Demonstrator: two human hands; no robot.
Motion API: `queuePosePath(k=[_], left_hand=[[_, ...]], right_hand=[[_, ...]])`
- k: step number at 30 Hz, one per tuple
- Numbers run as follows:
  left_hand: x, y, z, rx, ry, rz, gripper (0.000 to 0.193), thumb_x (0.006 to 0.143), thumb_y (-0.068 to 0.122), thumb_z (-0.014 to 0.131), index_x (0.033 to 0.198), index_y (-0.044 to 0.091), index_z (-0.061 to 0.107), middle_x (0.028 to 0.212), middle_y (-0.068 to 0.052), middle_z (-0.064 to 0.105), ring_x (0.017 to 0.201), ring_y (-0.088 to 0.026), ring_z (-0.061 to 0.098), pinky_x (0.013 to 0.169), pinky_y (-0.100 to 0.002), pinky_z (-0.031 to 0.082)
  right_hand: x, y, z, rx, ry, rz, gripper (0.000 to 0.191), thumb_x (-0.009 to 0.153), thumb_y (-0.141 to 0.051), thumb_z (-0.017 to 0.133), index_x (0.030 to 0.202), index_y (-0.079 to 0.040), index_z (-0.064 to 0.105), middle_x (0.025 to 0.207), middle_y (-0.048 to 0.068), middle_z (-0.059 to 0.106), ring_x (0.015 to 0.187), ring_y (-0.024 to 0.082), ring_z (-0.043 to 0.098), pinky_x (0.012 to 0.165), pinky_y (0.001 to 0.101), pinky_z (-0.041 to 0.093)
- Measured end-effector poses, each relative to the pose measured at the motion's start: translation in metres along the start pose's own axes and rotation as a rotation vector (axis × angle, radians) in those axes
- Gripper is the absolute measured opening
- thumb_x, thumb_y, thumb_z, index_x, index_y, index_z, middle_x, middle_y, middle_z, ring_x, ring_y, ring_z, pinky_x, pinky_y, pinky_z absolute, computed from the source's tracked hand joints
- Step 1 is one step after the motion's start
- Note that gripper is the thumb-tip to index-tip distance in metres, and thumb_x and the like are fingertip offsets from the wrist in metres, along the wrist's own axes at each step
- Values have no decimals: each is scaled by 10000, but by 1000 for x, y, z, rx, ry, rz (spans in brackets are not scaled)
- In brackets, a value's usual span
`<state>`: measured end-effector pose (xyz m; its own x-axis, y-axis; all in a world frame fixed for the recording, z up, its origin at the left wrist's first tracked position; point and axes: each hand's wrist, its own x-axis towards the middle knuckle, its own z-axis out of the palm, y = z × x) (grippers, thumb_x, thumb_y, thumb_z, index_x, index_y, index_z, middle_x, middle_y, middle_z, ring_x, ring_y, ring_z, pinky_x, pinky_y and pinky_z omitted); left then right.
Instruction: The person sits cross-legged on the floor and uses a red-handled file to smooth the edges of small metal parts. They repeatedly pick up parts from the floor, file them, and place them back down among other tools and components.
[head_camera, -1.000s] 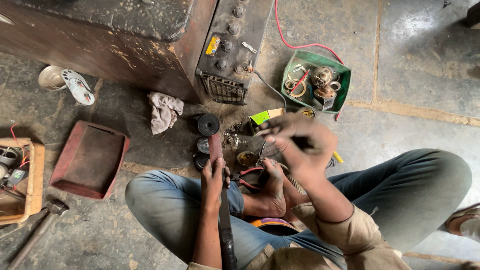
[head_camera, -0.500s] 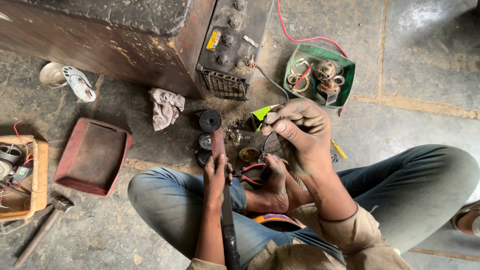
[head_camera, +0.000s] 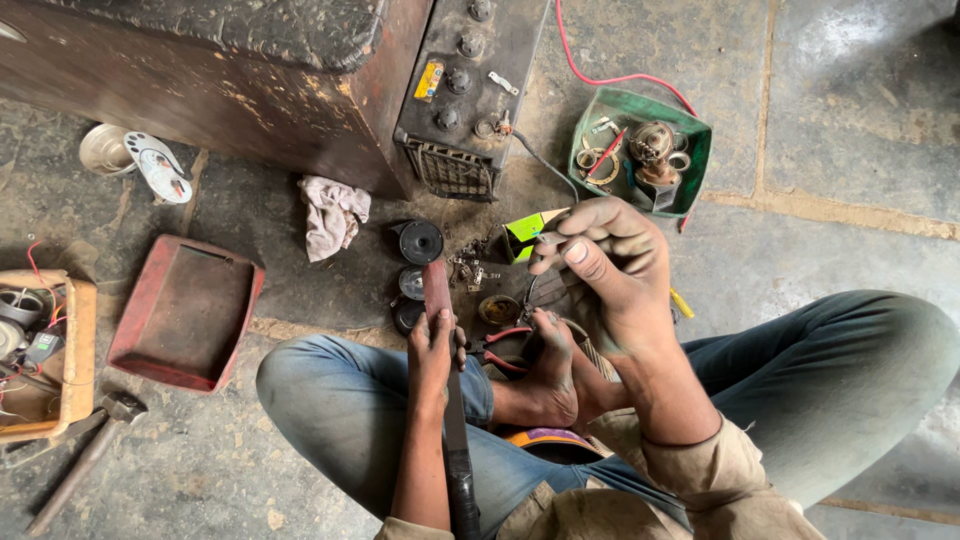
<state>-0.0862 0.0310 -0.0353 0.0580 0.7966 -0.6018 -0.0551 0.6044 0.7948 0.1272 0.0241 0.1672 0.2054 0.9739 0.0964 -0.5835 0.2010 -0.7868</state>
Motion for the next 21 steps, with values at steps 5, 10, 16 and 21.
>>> queuePosePath(k=[5, 10, 16, 21], left_hand=[[0, 0, 0, -19, -9, 10, 289, 1045, 329, 538, 963, 57, 591, 651, -18, 590, 443, -84, 509, 381, -252, 393], [-4, 7, 1, -31, -38, 32, 291, 1042, 330, 540, 961, 56, 596, 649, -21, 589, 442, -89, 506, 383, -250, 391], [-28, 25, 8, -32, -104, 196, 282, 1046, 314, 559, 977, 45, 610, 660, -26, 603, 456, -81, 521, 391, -245, 401], [-54, 42, 28, 32, -243, 346, 288, 1053, 301, 562, 971, 26, 590, 671, -29, 633, 455, -83, 545, 382, -244, 407]], right_hand=[[-4, -8, 10, -259, -13, -107, 181, 1005, -72, 740, 1122, 14, 631, 1026, 127, 721, 941, 191, 716, 904, 330, 586], [-2, -12, 18, -366, -50, -192, 151, 1038, -69, 704, 1110, 19, 604, 1134, 106, 661, 1003, 201, 703, 940, 347, 589], [2, -13, -8, -348, -122, -38, 127, 1054, -82, 634, 1069, -29, 519, 1164, 154, 718, 1026, 229, 745, 952, 365, 602], [-10, -14, -49, -473, -110, 82, 148, 1072, -32, 605, 1206, 10, 559, 1079, 143, 723, 977, 182, 718, 909, 338, 604]])
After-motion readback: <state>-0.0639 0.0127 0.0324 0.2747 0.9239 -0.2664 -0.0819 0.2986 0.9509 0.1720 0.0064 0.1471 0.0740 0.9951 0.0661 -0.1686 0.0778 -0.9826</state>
